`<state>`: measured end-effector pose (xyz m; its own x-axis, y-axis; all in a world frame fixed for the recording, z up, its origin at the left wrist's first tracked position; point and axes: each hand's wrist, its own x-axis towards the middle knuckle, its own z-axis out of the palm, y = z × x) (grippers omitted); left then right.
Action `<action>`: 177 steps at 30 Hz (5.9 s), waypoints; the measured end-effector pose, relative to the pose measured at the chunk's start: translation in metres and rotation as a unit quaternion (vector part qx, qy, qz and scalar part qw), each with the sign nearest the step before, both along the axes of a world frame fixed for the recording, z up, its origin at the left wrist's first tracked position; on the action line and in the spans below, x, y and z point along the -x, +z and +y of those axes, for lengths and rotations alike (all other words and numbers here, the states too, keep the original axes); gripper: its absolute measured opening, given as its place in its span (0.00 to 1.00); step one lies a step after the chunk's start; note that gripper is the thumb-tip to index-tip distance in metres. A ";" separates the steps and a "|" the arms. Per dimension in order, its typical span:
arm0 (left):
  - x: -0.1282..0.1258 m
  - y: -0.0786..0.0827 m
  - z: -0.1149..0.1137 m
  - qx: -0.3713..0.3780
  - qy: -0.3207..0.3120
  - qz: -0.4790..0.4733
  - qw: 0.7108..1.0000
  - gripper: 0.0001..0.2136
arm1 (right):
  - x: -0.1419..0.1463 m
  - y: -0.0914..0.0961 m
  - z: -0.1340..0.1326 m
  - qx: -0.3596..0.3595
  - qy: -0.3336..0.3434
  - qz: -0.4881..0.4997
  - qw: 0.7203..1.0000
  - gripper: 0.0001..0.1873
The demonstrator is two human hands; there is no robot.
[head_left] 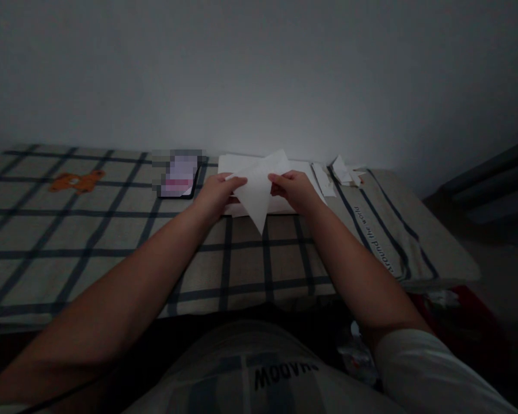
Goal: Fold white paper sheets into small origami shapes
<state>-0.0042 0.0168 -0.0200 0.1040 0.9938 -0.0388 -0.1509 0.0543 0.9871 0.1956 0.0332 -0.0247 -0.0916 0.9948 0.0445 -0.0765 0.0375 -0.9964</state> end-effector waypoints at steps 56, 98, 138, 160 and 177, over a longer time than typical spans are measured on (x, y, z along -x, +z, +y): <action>0.010 0.020 -0.004 -0.033 -0.052 0.190 0.980 0.05 | -0.016 0.004 -0.002 -0.037 0.093 -0.154 0.983 0.15; 0.006 0.013 -0.002 -0.038 -0.020 0.156 0.987 0.06 | -0.010 0.000 0.003 -0.057 -0.013 -0.098 0.993 0.16; 0.009 0.006 0.004 -0.049 -0.071 0.155 0.984 0.10 | -0.016 -0.001 0.010 -0.057 -0.091 -0.033 0.994 0.13; 0.006 0.014 -0.001 -0.057 -0.001 0.226 0.972 0.07 | -0.009 0.000 0.003 -0.007 0.008 0.019 1.000 0.18; 0.010 0.007 0.003 -0.049 0.023 0.169 0.984 0.09 | -0.009 -0.003 0.005 -0.025 0.014 -0.053 0.998 0.17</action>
